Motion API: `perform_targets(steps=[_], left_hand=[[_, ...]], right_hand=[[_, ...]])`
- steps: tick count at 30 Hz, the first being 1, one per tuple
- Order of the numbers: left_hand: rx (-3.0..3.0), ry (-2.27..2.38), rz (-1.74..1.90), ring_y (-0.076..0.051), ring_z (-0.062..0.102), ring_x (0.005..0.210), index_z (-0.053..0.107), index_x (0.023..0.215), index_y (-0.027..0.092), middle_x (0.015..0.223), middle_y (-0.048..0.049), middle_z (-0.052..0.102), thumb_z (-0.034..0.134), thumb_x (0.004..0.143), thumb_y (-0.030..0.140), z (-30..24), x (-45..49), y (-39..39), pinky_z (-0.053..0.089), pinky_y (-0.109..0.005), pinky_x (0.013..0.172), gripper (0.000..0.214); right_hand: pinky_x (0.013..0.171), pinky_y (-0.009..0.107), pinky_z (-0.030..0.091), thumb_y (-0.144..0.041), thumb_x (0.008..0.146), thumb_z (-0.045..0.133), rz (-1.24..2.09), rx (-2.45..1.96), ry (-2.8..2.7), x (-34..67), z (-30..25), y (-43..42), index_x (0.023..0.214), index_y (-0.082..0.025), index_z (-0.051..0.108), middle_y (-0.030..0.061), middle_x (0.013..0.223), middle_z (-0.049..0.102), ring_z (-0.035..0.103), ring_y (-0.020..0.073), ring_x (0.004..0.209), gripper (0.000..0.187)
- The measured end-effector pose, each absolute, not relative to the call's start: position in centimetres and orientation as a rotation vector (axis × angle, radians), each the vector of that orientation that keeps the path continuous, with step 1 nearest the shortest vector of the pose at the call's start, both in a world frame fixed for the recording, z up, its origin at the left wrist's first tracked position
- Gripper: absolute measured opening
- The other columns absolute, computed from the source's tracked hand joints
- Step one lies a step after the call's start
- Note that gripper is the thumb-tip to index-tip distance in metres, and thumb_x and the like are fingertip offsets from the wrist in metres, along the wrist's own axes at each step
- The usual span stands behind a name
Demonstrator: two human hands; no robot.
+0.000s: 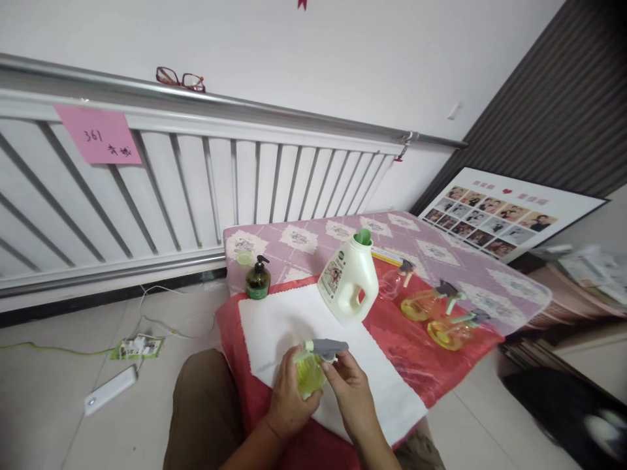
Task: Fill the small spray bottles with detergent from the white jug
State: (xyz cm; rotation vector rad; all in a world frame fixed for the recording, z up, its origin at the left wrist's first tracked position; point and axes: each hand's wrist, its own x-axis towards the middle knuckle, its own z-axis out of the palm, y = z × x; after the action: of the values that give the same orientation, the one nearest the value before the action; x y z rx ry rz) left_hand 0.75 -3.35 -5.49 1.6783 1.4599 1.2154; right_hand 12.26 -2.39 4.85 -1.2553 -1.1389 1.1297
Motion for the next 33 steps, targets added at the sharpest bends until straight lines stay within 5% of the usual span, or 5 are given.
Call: perform_targets(steps=[19, 29, 33], left_hand=[[1.750, 1.493, 1.226, -0.030, 0.047, 0.125, 0.032, 0.134, 0.015, 0.133, -0.0159, 0.049, 0.063, 0.065, 0.019, -6.2, 0.9, -3.2, 0.041, -0.047, 0.106, 0.076], [1.764, 1.470, 1.275, -0.030, 0.043, 0.130, 0.026, 0.138, 0.016, 0.138, -0.0173, 0.043, 0.061, 0.067, 0.015, -6.1, 0.9, -3.3, 0.040, -0.050, 0.106, 0.080], [1.761, 1.468, 1.256, -0.030, 0.042, 0.130, 0.024, 0.138, 0.016, 0.137, -0.0176, 0.043, 0.060, 0.068, 0.014, -5.9, 0.9, -3.2, 0.039, -0.050, 0.107, 0.079]], right_hand=[[0.095, 0.041, 0.045, -0.030, 0.074, 0.067, 0.960, -1.365, -1.406, 13.1, 5.1, -1.9, 0.097, -0.026, 0.068, 0.0044, 0.105, 0.068, 0.060, 0.0240, 0.102, 0.023], [0.075, 0.035, 0.052, -0.029, 0.067, 0.069, 0.839, -1.495, -1.295, 11.2, 4.8, -1.7, 0.085, -0.023, 0.056, -0.0003, 0.082, 0.065, 0.063, 0.0206, 0.079, 0.023], [0.082, 0.038, 0.052, -0.027, 0.064, 0.070, 0.826, -1.497, -1.268, 10.9, 4.8, -1.8, 0.092, -0.024, 0.054, 0.0015, 0.091, 0.067, 0.064, 0.0220, 0.088, 0.033]])
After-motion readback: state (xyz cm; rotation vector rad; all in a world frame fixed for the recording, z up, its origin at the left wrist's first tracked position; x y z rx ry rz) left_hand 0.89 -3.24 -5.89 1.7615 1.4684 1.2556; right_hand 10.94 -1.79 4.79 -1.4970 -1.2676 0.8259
